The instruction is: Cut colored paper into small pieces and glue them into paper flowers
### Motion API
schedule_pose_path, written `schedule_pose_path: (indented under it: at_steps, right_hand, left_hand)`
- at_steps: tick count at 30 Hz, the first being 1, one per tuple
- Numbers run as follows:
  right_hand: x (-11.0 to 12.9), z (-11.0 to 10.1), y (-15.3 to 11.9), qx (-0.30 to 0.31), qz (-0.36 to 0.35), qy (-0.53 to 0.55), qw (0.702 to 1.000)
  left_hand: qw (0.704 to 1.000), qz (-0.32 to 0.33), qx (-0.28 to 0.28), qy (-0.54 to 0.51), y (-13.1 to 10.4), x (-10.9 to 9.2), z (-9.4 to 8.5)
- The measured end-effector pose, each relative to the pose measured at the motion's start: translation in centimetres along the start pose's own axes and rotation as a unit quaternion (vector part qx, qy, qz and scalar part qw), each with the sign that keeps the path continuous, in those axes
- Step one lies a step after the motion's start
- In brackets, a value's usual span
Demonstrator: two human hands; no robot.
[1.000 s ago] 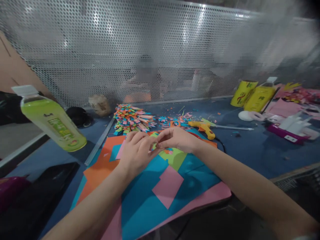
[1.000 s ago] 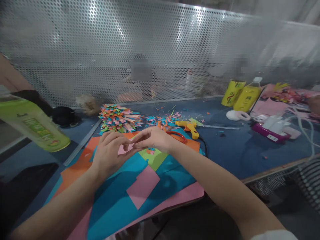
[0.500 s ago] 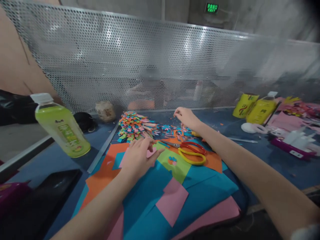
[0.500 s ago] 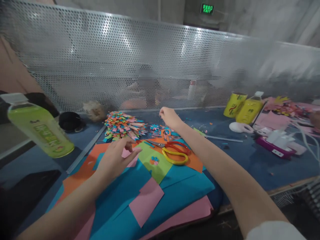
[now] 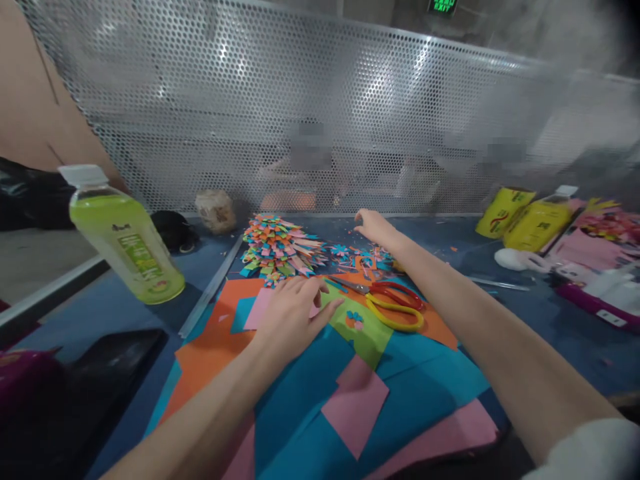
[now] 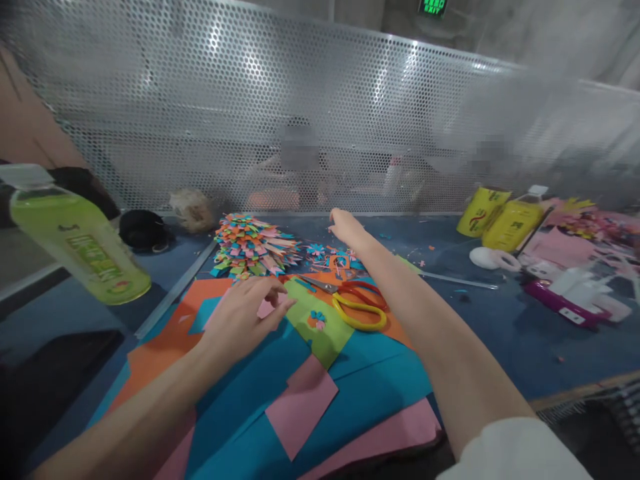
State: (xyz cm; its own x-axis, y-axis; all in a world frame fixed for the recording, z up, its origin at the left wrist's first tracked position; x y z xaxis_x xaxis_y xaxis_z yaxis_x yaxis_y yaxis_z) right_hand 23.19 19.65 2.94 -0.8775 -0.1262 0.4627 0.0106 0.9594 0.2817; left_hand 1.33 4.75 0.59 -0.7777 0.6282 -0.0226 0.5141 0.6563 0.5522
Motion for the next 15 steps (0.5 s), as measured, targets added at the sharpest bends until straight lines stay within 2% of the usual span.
schedule_pose_path:
  at_steps: [4,10,15]
  right_hand:
    - [0.4,-0.6,-0.9,0.000,-0.014,0.008,1.000]
    - [1.4,-3.0,-1.7,-0.064,-0.031,0.016,0.997]
    - [1.4,-3.8,-2.0,-0.052,-0.029,0.035,0.998]
  left_hand:
    - [1.000,0.000,-0.001,-0.011,-0.1,-0.2,-0.3]
    - [1.000,-0.007,0.018,-0.006,0.0,-0.3,-0.4]
    - [1.000,-0.010,0.024,0.005,0.0,-0.3,-0.4]
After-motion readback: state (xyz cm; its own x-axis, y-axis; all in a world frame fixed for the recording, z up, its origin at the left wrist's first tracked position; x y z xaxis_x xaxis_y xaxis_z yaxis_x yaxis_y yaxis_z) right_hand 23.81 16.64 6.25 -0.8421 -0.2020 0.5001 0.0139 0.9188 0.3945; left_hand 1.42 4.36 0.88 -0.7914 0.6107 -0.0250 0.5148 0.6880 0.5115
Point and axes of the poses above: each hand's wrist, its own y-axis towards the middle knuckle, its own z-axis out of the palm, x = y × z, the point moved 3 cm from there along y, towards the middle knuckle, and after that the axes turned 15 degrees about y, right-handed, at the moved point
